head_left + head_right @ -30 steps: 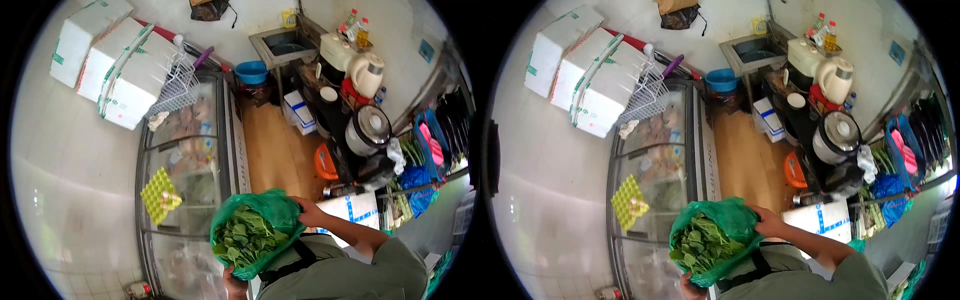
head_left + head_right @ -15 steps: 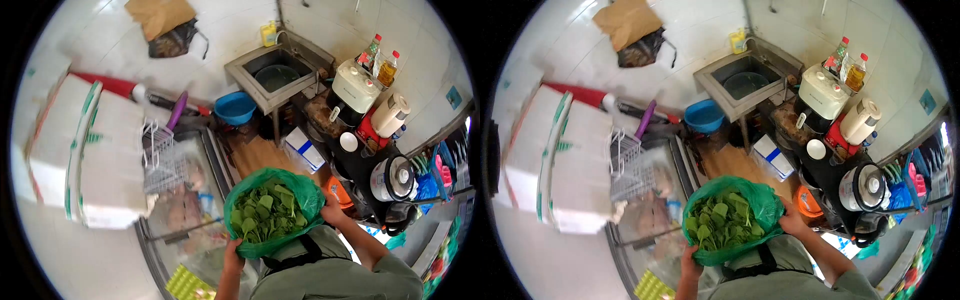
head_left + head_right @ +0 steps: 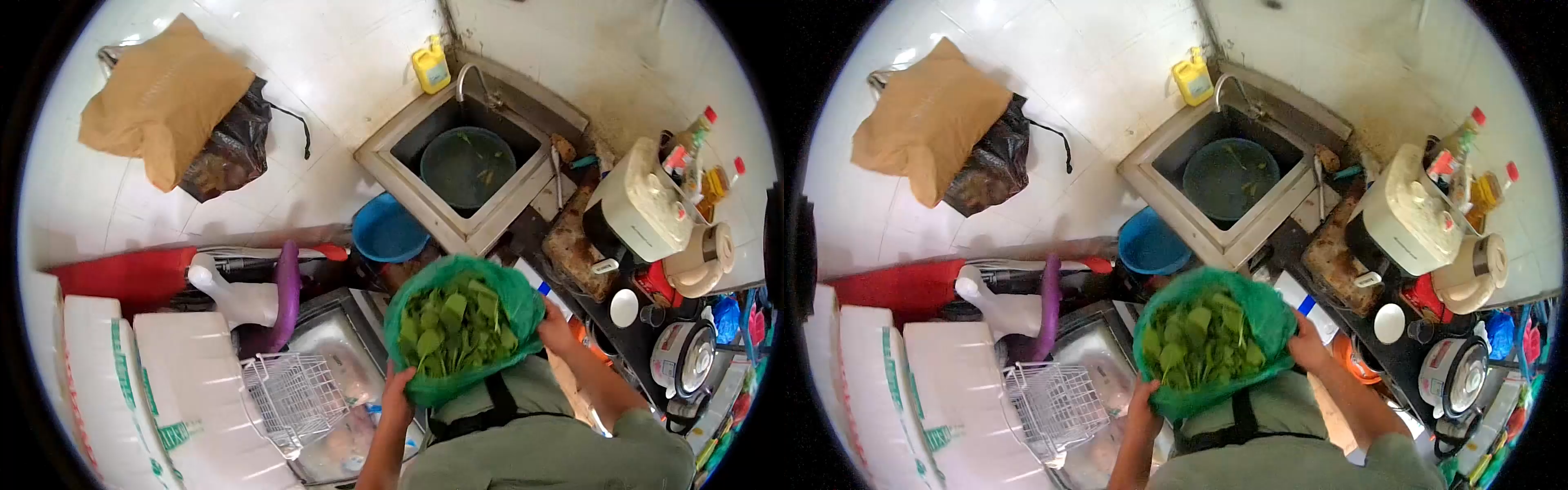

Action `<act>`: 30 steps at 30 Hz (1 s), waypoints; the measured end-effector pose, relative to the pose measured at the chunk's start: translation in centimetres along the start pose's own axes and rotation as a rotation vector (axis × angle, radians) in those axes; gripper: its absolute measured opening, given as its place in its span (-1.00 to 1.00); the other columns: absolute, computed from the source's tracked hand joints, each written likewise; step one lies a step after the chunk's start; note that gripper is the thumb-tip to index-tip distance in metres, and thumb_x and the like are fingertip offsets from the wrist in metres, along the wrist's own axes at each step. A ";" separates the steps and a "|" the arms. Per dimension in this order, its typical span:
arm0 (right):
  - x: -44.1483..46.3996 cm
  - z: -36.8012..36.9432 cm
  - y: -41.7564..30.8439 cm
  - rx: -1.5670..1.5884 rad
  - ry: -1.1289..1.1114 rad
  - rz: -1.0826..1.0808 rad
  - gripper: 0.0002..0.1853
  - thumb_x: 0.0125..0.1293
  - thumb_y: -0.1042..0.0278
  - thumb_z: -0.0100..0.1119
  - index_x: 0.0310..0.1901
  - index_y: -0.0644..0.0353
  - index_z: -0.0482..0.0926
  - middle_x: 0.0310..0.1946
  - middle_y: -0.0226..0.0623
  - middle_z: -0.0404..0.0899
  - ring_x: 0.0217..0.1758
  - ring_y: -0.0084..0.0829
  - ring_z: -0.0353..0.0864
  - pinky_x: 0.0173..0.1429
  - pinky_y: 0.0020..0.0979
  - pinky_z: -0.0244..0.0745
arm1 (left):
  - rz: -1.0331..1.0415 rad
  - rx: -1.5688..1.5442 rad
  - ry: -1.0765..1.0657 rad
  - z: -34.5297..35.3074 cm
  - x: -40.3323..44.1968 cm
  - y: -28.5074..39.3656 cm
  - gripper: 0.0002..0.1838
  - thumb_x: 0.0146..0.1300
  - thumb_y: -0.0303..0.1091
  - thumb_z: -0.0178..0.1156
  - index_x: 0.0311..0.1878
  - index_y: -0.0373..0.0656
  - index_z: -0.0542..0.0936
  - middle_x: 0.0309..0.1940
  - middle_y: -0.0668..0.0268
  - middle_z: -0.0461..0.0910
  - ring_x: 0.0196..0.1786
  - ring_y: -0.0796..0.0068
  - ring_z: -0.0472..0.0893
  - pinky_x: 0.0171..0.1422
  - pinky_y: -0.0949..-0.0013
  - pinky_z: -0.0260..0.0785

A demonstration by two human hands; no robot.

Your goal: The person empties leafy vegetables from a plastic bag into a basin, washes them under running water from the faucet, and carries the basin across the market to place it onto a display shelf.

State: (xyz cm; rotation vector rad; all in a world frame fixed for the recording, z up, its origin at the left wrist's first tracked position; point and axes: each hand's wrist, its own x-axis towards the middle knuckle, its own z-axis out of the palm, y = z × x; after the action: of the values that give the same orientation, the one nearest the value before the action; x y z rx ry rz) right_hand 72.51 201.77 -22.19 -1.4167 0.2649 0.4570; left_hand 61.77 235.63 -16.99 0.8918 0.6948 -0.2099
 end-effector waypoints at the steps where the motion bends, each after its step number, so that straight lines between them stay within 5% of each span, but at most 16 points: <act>1: 1.6 -0.3 -0.9 -0.050 -0.075 -0.102 -0.44 0.33 0.66 0.12 0.39 0.25 0.45 0.19 -0.31 0.62 0.26 -0.43 0.53 0.40 -0.32 0.39 | -0.012 0.001 0.012 1.6 1.0 1.7 -0.03 0.31 -0.37 0.23 0.69 -0.16 -0.08 0.37 0.06 0.42 0.31 0.11 0.51 0.36 0.07 0.43; 3: 3.8 0.2 -2.7 -0.038 0.013 -0.112 -0.46 0.33 0.65 0.13 0.37 0.27 0.46 0.17 -0.32 0.63 0.24 -0.44 0.53 0.37 -0.34 0.40 | -0.084 0.034 0.139 4.7 3.7 4.2 -0.02 0.24 -0.30 0.29 0.67 -0.10 0.02 0.37 0.13 0.44 0.27 0.14 0.53 0.30 0.05 0.47; 4: 5.3 0.1 -3.0 -0.041 0.025 -0.114 -0.46 0.33 0.65 0.13 0.37 0.27 0.46 0.17 -0.32 0.63 0.24 -0.44 0.53 0.37 -0.34 0.40 | -0.131 0.043 0.165 5.0 5.9 4.7 -0.01 0.31 -0.34 0.24 0.69 -0.15 -0.10 0.40 0.03 0.39 0.30 0.08 0.53 0.33 0.08 0.46; 9: 8.3 -0.2 -4.7 -0.013 0.193 -0.122 -0.49 0.36 0.56 0.14 0.36 0.27 0.47 0.18 -0.29 0.63 0.23 -0.42 0.53 0.37 -0.34 0.38 | -0.218 0.177 0.011 7.3 14.7 8.5 0.04 0.28 -0.27 0.29 0.70 -0.16 -0.11 0.40 -0.01 0.38 0.31 0.11 0.53 0.36 0.11 0.44; 13: 11.2 0.2 -4.4 -0.035 0.439 -0.112 -0.47 0.36 0.52 0.14 0.38 0.26 0.47 0.19 -0.28 0.63 0.26 -0.42 0.52 0.39 -0.34 0.37 | -0.266 0.281 -0.103 11.0 21.4 12.2 -0.01 0.27 -0.22 0.32 0.66 -0.24 0.02 0.37 0.04 0.41 0.31 0.17 0.52 0.39 0.18 0.41; 21: 15.8 7.2 -7.2 0.013 0.543 0.032 -0.44 0.33 0.55 0.19 0.39 0.20 0.46 0.20 -0.35 0.61 0.23 -0.45 0.52 0.36 -0.36 0.40 | -0.276 0.448 -0.241 11.7 31.7 20.1 -0.20 0.26 -0.19 0.33 0.51 -0.29 0.30 0.28 0.08 0.48 0.18 0.26 0.58 0.24 0.27 0.49; 29: 20.5 9.6 -3.2 0.189 0.432 0.146 -0.39 0.37 0.54 0.17 0.47 0.15 0.38 0.30 -0.33 0.55 0.31 -0.38 0.51 0.40 -0.29 0.42 | -0.047 0.941 -0.226 9.5 37.7 21.3 -0.05 0.30 0.05 0.33 0.58 -0.33 0.18 0.50 -0.17 0.21 0.51 -0.09 0.26 0.61 0.14 0.06; 30: 20.9 9.0 -1.3 -0.058 0.436 0.135 -0.39 0.40 0.51 0.16 0.48 0.15 0.35 0.31 -0.32 0.55 0.34 -0.38 0.48 0.42 -0.27 0.41 | -0.051 0.939 -0.227 8.3 38.8 20.5 -0.05 0.30 0.05 0.33 0.58 -0.33 0.18 0.50 -0.17 0.21 0.51 -0.09 0.26 0.61 0.14 0.06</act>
State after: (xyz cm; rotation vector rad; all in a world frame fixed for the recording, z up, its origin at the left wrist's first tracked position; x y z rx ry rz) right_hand 90.74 213.59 -28.96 -1.5529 0.7069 0.2619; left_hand 104.36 246.29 -24.93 1.7102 0.3840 -0.7060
